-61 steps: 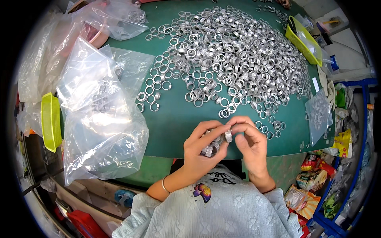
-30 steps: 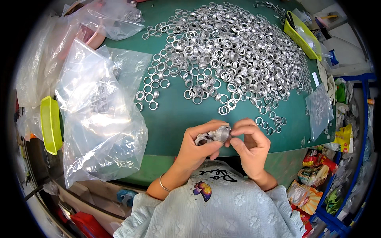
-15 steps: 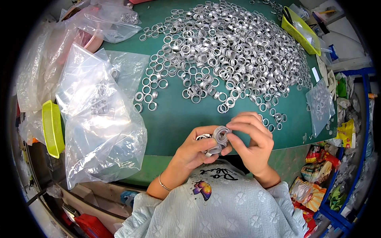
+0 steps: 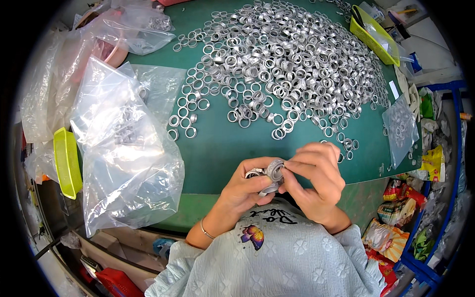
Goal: The person sorts through a pile of silver-colored metal rings on a green table by hand, picking up small groups of them, inspecting them, and placing some into a clear plastic bag.
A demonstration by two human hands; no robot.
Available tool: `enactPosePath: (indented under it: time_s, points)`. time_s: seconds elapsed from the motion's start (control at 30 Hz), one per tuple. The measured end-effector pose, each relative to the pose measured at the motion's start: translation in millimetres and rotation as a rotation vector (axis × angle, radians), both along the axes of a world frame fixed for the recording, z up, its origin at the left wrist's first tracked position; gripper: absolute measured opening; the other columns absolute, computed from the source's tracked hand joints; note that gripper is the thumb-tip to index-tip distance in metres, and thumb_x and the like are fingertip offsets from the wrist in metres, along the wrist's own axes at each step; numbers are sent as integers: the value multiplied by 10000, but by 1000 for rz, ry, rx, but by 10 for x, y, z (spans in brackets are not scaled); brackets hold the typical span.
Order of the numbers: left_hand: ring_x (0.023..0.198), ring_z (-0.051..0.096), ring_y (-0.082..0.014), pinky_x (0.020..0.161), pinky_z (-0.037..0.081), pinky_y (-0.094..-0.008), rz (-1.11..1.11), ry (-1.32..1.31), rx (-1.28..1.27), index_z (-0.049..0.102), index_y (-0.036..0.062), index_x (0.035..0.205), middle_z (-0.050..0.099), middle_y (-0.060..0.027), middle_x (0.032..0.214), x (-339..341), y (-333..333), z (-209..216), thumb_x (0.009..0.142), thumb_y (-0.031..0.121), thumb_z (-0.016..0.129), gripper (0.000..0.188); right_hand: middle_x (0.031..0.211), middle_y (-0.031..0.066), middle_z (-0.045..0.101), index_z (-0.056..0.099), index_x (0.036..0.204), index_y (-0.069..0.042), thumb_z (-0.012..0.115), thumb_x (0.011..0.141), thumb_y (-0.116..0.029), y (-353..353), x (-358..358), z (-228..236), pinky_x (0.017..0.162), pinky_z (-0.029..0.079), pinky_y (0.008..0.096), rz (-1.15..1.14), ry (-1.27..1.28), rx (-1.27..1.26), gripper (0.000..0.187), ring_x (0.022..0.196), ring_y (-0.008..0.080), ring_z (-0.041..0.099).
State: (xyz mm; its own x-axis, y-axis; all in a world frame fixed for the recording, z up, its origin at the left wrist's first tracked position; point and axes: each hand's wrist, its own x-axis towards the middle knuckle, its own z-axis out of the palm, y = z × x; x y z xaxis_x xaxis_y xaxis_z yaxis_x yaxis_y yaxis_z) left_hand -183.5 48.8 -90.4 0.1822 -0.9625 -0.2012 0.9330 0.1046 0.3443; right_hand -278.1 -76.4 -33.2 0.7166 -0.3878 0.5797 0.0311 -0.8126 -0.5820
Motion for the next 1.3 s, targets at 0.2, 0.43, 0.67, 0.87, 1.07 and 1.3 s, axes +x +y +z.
enactPosePath:
  time_s: [0.2, 0.43, 0.67, 0.87, 1.07, 1.3]
  points:
    - [644, 521, -78, 436, 361, -188, 30, -27, 33, 554, -27, 1149, 593, -66, 868, -35, 9, -23, 773, 180, 692, 451, 775, 42, 611, 655, 769, -10, 738, 548, 23, -7, -1, -49, 704, 368, 359, -7, -53, -90, 239, 733, 218, 602]
    - [624, 503, -65, 436, 369, -190, 44, -62, 89, 565, -28, 1134, 587, -52, 871, -66, 1, 60, 769, 150, 686, 424, 747, 47, 611, 646, 743, -6, 727, 533, 37, -15, -1, -89, 681, 376, 349, -16, -102, -81, 228, 693, 205, 602]
    - [651, 537, -88, 445, 398, -194, 1, -102, 83, 560, -42, 1135, 598, -75, 878, -32, 24, 57, 774, 116, 666, 408, 754, 56, 609, 640, 746, 1, 726, 541, 32, -18, -18, -151, 668, 392, 352, 20, -108, -57, 224, 684, 216, 600]
    - [716, 578, -126, 446, 404, -189, 7, -97, 128, 560, -48, 1124, 612, -112, 862, 28, 9, -41, 777, 130, 665, 403, 791, 58, 617, 643, 778, -4, 734, 593, 4, -119, -19, -264, 681, 410, 352, 137, -16, 8, 206, 733, 222, 602]
    - [775, 579, -185, 413, 373, -185, 48, -112, 4, 495, 8, 1179, 575, -160, 990, 34, 66, -293, 831, 247, 610, 437, 810, 92, 630, 637, 888, -4, 688, 701, -39, -429, 195, -552, 708, 440, 347, -61, 228, 355, 197, 758, 237, 587]
    - [817, 574, -214, 395, 370, -196, 95, 163, -64, 500, 54, 1125, 555, -172, 1048, 24, 70, -617, 903, 256, 523, 301, 887, 90, 577, 591, 876, -27, 738, 671, -138, -416, 574, -837, 768, 357, 371, -142, 528, -134, 276, 902, 255, 509]
